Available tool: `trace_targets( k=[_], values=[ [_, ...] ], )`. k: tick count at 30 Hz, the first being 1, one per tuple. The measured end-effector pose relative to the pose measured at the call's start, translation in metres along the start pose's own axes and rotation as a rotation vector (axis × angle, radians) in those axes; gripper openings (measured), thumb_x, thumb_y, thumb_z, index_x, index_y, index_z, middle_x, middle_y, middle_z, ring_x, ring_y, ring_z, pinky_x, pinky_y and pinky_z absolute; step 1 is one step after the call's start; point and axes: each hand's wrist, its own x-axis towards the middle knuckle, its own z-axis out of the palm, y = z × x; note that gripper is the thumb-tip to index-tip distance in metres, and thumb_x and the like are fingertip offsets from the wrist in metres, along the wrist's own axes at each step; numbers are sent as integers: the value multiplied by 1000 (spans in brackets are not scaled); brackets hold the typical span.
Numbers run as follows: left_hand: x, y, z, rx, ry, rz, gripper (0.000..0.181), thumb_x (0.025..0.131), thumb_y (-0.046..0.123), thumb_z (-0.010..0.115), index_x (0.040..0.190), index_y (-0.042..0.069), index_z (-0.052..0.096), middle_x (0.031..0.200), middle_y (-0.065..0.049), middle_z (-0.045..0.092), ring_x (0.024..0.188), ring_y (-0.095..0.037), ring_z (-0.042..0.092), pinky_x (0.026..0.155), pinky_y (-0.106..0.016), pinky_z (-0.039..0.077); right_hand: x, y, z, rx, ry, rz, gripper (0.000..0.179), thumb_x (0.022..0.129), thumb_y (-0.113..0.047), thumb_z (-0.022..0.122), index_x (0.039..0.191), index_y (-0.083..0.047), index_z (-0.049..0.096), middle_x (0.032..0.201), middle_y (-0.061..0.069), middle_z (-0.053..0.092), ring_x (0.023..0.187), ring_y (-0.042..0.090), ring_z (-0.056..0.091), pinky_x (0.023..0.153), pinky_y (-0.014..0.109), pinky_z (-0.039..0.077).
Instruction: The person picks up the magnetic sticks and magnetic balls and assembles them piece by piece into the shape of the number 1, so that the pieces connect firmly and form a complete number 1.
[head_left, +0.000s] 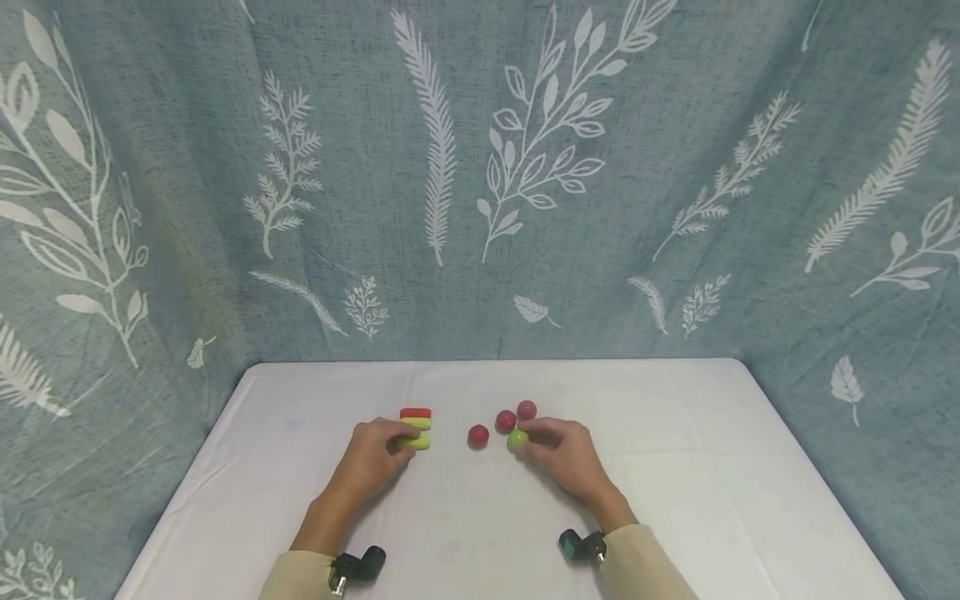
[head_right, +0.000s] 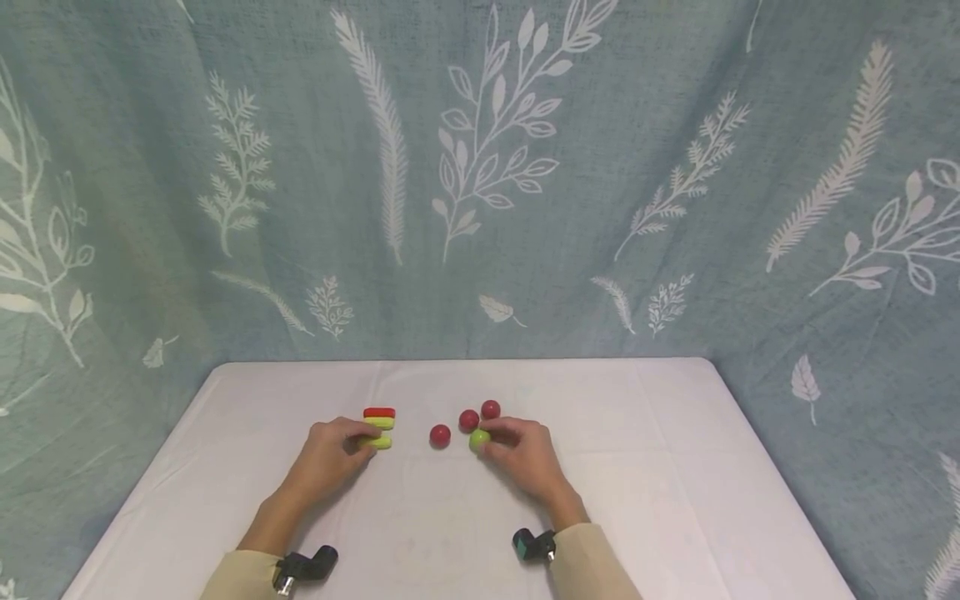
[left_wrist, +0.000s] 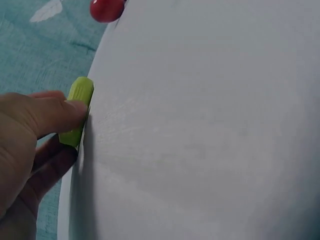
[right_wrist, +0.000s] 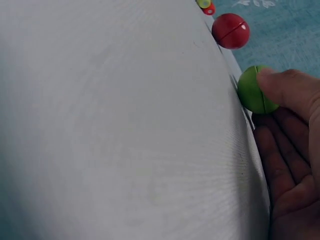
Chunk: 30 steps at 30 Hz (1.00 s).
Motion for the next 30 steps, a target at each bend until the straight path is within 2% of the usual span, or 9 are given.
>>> trace_targets(
  k=[3,6,9,13,17,22,28,30],
  values=[
    [-3,4,-1,16,-23,11,26,85,-5,88,108,8,85,114,-12,82,114,-35,74,105,-54,59,0,1,0,3,1,-1,33,91,-15,87,123,-23,82,130,-2,80,132,30,71,117,56,53],
    [-6,10,-2,-7,-17,6,28,85,-5,88,110,8,85,115,-10,83,113,-32,75,103,-52,60,0,1,0,9,-4,-4,34,92,-16,87,124,-24,82,131,-3,80,132,29,71,117,56,53],
    [-11,20,-1,-71,2,-16,30,86,-4,88,113,8,84,114,-7,84,108,-25,76,99,-47,63,2,2,-2,16,-14,-15,34,93,-17,87,125,-25,81,130,-5,80,131,26,72,115,53,55],
    [-22,37,7,-189,38,-56,29,87,-2,89,114,8,84,110,-4,84,100,-18,78,89,-35,66,4,4,-6,61,-28,-22,31,95,-18,86,125,-23,82,128,-3,81,125,23,75,110,44,59],
    [-34,55,21,-332,53,-149,21,90,0,86,110,8,84,105,-4,84,94,-16,79,82,-26,65,6,4,-8,94,-47,-1,28,97,-18,84,125,-21,82,128,-1,81,123,23,76,109,40,59],
    [-46,77,38,-443,11,-293,19,92,10,86,111,6,83,100,-6,84,89,-15,80,77,-25,64,5,2,-8,127,-72,22,27,99,-20,82,126,-19,82,131,2,80,127,27,75,114,50,56],
    [-51,96,58,-540,-36,-373,23,91,13,85,111,3,82,95,-7,84,81,-15,80,72,-24,63,4,-1,-6,199,-104,62,29,101,-23,79,130,-16,80,135,4,79,130,26,73,118,52,53],
    [-52,101,63,-542,-24,-384,22,90,13,84,110,4,83,95,-6,84,81,-14,80,73,-25,63,4,-1,-6,237,-114,81,31,103,-22,77,134,-14,78,141,6,76,133,27,72,117,46,54]
  ],
)
